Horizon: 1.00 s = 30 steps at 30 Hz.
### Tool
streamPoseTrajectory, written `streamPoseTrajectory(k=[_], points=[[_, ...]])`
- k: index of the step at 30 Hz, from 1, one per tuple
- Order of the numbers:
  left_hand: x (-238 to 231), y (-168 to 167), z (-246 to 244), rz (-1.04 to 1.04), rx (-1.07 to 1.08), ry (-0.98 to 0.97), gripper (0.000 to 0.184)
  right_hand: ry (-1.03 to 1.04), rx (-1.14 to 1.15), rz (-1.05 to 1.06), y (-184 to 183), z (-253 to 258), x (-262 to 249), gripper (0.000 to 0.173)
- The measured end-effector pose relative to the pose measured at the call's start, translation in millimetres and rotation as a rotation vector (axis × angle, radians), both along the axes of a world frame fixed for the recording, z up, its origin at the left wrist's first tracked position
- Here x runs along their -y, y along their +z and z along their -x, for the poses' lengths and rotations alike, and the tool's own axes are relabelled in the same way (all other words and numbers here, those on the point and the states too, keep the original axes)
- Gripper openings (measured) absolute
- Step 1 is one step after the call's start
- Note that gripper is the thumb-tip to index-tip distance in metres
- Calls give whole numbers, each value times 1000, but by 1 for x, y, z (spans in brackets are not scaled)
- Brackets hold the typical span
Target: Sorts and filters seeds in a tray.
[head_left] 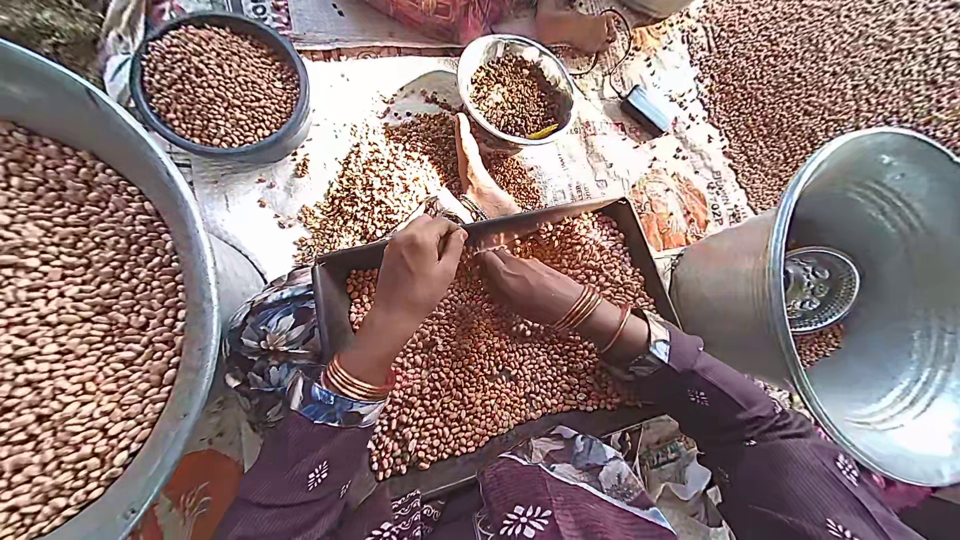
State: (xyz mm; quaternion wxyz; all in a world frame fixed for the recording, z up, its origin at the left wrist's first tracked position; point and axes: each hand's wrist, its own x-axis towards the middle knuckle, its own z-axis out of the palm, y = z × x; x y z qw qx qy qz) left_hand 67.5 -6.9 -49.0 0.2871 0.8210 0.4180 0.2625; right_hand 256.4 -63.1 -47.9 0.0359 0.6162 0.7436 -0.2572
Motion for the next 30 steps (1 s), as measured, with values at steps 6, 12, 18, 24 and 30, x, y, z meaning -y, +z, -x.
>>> streamPoseTrajectory(k=[6,12,18,24,30], points=[[-3,4,47,198,18,62,21,-132,107,-148,32,-11,9,21],[0,-15,62,101,-75,-30,14,109,-135,278,23,-1,42,30],[3,-13,61,16,-202,-146,13,-76,72,-94,41,-19,61,24],[5,-22,71,9,-286,-233,13,158,-211,371,24,-2,89,27],[10,-32,70,-48,-349,-240,19,55,-207,-242,37,-25,57,19]])
